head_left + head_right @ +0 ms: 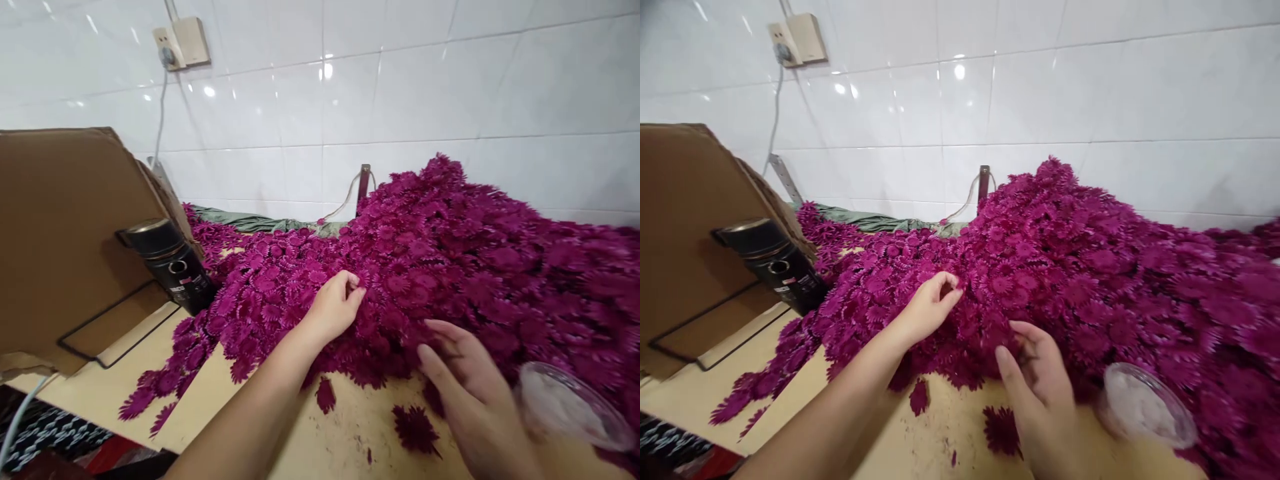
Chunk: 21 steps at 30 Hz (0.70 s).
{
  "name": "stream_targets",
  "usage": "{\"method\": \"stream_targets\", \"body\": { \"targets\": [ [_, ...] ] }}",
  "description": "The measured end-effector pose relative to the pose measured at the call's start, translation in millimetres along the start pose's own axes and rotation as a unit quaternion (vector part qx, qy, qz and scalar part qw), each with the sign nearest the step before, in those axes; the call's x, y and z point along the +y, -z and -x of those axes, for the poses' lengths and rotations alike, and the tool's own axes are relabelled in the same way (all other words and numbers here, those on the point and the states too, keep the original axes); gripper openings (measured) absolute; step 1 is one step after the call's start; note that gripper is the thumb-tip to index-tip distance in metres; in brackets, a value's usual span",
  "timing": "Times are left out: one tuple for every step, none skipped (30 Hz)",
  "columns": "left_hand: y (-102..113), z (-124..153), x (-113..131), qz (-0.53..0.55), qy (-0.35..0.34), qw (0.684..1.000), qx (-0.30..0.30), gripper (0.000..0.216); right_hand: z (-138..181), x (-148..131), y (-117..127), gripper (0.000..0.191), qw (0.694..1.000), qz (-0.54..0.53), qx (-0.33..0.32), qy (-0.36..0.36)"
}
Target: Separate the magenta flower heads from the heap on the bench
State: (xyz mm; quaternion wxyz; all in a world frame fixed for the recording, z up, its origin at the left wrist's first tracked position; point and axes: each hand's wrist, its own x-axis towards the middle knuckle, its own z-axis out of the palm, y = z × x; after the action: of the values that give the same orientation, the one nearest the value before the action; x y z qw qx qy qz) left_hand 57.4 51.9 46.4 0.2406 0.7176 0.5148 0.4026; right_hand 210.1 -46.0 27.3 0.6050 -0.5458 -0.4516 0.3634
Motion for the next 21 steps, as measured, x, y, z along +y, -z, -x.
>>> {"method": "stream_targets", "body": {
  "targets": [
    [-1, 4, 0, -0.011, -0.014, 1.000, -0.021, 0.013, -3, 4, -2, 0.042, 0.999, -0.030, -0.023, -0.022],
    [-2, 8, 1, -0.026, -0.024, 0.999, -0.033, 0.025, -6, 8, -4, 0.042, 0.997, -0.056, -0.035, -0.040],
    [-2, 12, 3, -0.045, -0.031, 0.998, -0.037, 0.033, -8, 11, -6, 0.043, 0.995, -0.076, -0.044, -0.054],
    [-1, 16, 4, -0.065, -0.035, 0.997, -0.038, 0.037, -10, 14, -8, 0.042, 0.992, -0.091, -0.051, -0.065],
    [1, 19, 6, -0.083, -0.040, 0.995, -0.040, 0.037, -11, 15, -10, 0.042, 0.991, -0.102, -0.055, -0.073],
    [3, 22, 9, -0.097, -0.048, 0.993, -0.041, 0.034, -12, 15, -11, 0.042, 0.989, -0.112, -0.059, -0.078],
    [5, 25, 11, -0.104, -0.060, 0.992, -0.044, 0.031, -12, 15, -12, 0.041, 0.987, -0.121, -0.063, -0.082],
    [6, 27, 14, -0.101, -0.074, 0.991, -0.046, 0.027, -12, 14, -13, 0.041, 0.986, -0.128, -0.065, -0.082],
    [8, 30, 16, -0.092, -0.086, 0.991, -0.046, 0.025, -13, 13, -13, 0.040, 0.986, -0.131, -0.063, -0.080],
    [8, 33, 18, -0.078, -0.096, 0.991, -0.045, 0.023, -13, 12, -14, 0.039, 0.987, -0.130, -0.058, -0.076],
    [8, 35, 21, -0.064, -0.103, 0.992, -0.044, 0.021, -13, 11, -15, 0.038, 0.988, -0.127, -0.053, -0.070],
    [7, 38, 22, -0.052, -0.106, 0.992, -0.042, 0.020, -13, 11, -16, 0.037, 0.989, -0.123, -0.049, -0.065],
    [5, 40, 23, -0.045, -0.107, 0.992, -0.041, 0.019, -12, 11, -16, 0.036, 0.990, -0.120, -0.046, -0.062],
    [3, 42, 24, -0.041, -0.104, 0.993, -0.042, 0.019, -12, 11, -17, 0.034, 0.990, -0.119, -0.046, -0.059],
    [1, 43, 23, -0.039, -0.100, 0.993, -0.044, 0.018, -12, 11, -18, 0.031, 0.990, -0.120, -0.047, -0.057],
    [-1, 44, 23, -0.037, -0.093, 0.994, -0.040, 0.017, -12, 11, -19, 0.029, 0.990, -0.120, -0.047, -0.055],
    [-3, 44, 22, -0.033, -0.084, 0.995, -0.032, 0.017, -12, 11, -19, 0.026, 0.990, -0.119, -0.045, -0.053],
    [-5, 44, 21, -0.026, -0.075, 0.997, -0.022, 0.017, -12, 11, -19, 0.023, 0.991, -0.117, -0.042, -0.049],
    [-6, 45, 21, -0.016, -0.067, 0.998, -0.010, 0.017, -12, 11, -19, 0.021, 0.992, -0.113, -0.039, -0.045],
    [-7, 45, 21, -0.004, -0.062, 0.998, 0.001, 0.019, -12, 11, -19, 0.020, 0.993, -0.108, -0.034, -0.041],
    [-7, 45, 21, 0.009, -0.062, 0.998, 0.005, 0.021, -12, 12, -19, 0.019, 0.993, -0.104, -0.030, -0.038]
  ]
}}
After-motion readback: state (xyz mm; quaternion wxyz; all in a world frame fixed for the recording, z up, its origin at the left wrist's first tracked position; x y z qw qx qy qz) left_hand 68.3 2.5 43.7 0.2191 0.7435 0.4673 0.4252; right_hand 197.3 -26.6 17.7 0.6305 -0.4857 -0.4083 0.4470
